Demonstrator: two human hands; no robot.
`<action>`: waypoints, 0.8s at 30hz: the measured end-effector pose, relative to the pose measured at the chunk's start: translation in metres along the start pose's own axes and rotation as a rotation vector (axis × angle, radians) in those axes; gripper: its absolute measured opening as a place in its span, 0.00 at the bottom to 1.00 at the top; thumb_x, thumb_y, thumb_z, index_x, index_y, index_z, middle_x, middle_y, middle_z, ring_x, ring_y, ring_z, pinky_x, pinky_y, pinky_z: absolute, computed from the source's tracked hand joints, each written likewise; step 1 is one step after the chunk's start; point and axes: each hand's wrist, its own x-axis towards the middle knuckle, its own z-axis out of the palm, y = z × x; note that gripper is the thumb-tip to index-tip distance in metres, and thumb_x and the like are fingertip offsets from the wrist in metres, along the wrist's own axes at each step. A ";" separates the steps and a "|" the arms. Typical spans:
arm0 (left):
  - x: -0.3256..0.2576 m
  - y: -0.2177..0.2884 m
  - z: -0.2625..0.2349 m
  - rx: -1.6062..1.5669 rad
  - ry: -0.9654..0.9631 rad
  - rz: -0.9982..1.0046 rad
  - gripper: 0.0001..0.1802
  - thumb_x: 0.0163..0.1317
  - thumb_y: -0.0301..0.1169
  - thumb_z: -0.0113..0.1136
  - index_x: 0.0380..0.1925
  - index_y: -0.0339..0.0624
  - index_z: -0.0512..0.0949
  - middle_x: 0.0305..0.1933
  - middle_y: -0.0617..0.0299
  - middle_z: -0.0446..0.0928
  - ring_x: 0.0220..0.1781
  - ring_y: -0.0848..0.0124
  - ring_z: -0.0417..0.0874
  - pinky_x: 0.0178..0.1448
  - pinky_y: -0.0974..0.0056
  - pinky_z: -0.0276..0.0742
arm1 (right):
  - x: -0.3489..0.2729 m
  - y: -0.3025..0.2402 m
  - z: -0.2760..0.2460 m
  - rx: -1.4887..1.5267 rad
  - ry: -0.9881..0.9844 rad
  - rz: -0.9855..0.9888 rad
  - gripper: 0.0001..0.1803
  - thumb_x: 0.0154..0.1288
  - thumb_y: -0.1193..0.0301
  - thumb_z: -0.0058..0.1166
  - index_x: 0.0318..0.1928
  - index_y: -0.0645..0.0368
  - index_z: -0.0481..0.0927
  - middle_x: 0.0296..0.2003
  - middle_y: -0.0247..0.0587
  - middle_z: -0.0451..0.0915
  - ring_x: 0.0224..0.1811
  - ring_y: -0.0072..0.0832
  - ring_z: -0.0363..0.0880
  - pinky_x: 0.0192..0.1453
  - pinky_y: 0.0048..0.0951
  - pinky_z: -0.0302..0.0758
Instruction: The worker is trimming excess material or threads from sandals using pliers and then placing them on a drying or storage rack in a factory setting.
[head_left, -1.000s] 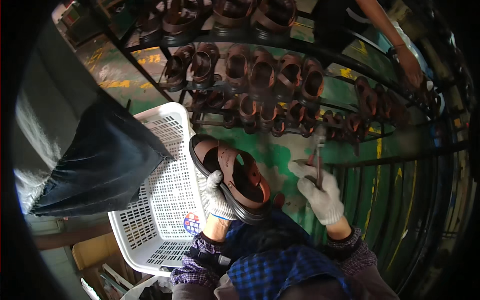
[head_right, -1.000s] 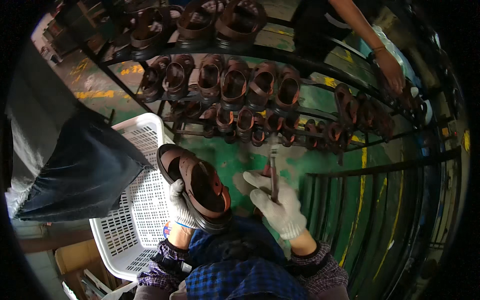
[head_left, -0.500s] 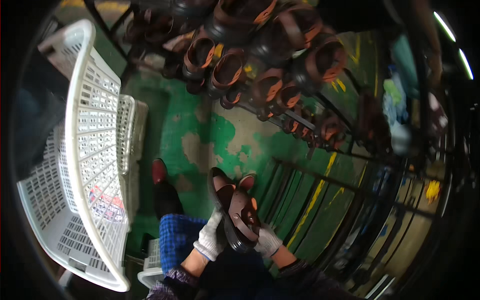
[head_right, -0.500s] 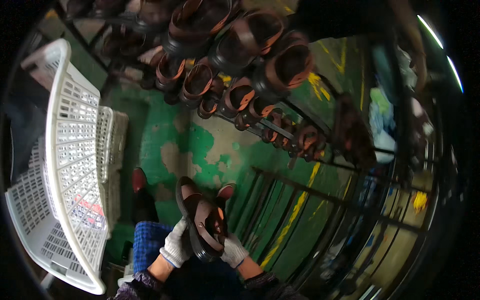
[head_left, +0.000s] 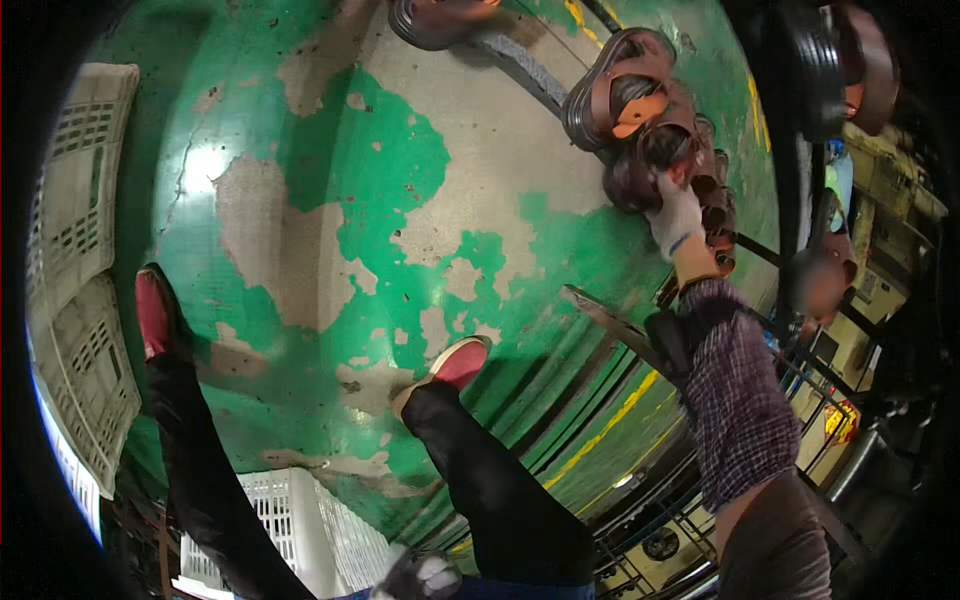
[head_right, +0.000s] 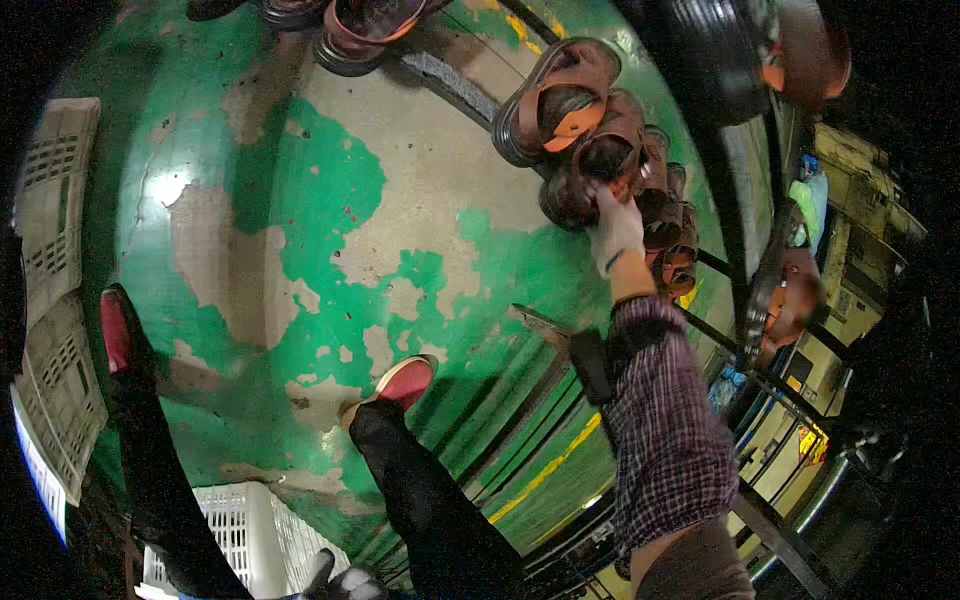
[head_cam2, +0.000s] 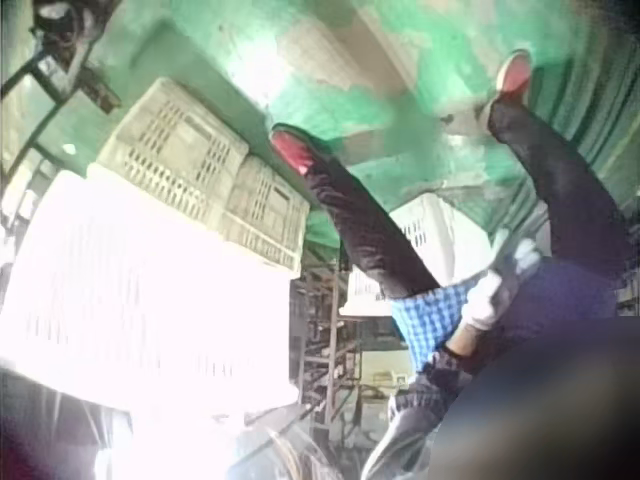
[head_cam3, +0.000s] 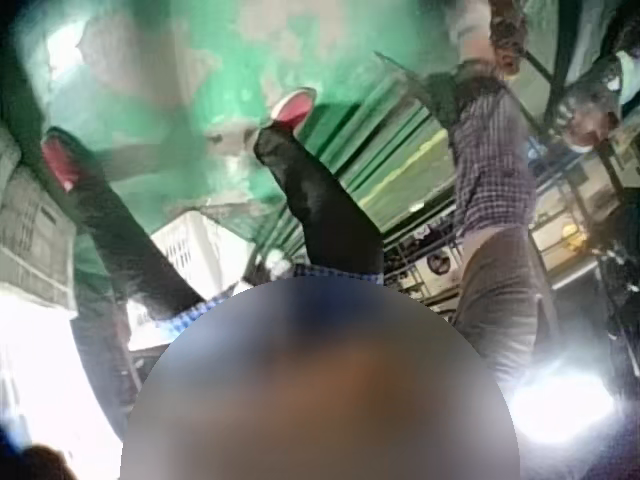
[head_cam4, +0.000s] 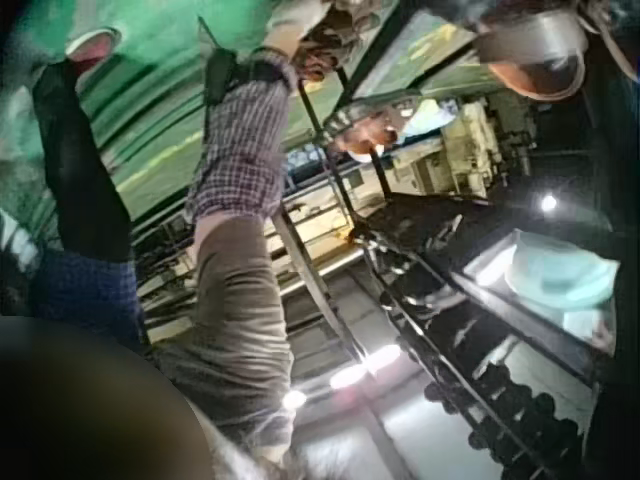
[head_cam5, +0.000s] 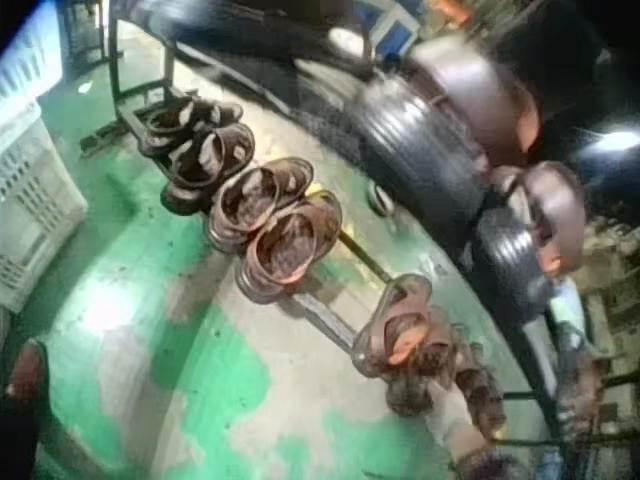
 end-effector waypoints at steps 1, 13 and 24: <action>0.015 -0.004 0.002 0.020 -0.035 -0.035 0.46 0.58 0.51 0.60 0.71 0.43 0.54 0.63 0.45 0.67 0.58 0.49 0.72 0.72 0.42 0.52 | 0.012 0.018 -0.009 -0.085 0.011 0.011 0.19 0.58 0.73 0.61 0.49 0.57 0.72 0.53 0.51 0.75 0.58 0.49 0.71 0.58 0.40 0.71; -0.062 0.055 0.003 0.147 -0.113 0.084 0.35 0.70 0.35 0.49 0.72 0.39 0.48 0.69 0.46 0.62 0.66 0.55 0.68 0.71 0.49 0.61 | -0.156 -0.131 -0.121 1.934 -0.320 0.464 0.21 0.69 0.72 0.46 0.62 0.56 0.68 0.48 0.37 0.74 0.50 0.30 0.74 0.61 0.38 0.70; -0.294 0.206 0.095 0.730 -0.608 0.200 0.31 0.68 0.27 0.54 0.69 0.38 0.57 0.64 0.50 0.70 0.64 0.65 0.72 0.66 0.63 0.67 | -0.414 -0.368 -0.451 1.606 -1.248 -0.276 0.23 0.67 0.68 0.55 0.61 0.60 0.74 0.60 0.35 0.75 0.63 0.22 0.68 0.70 0.26 0.57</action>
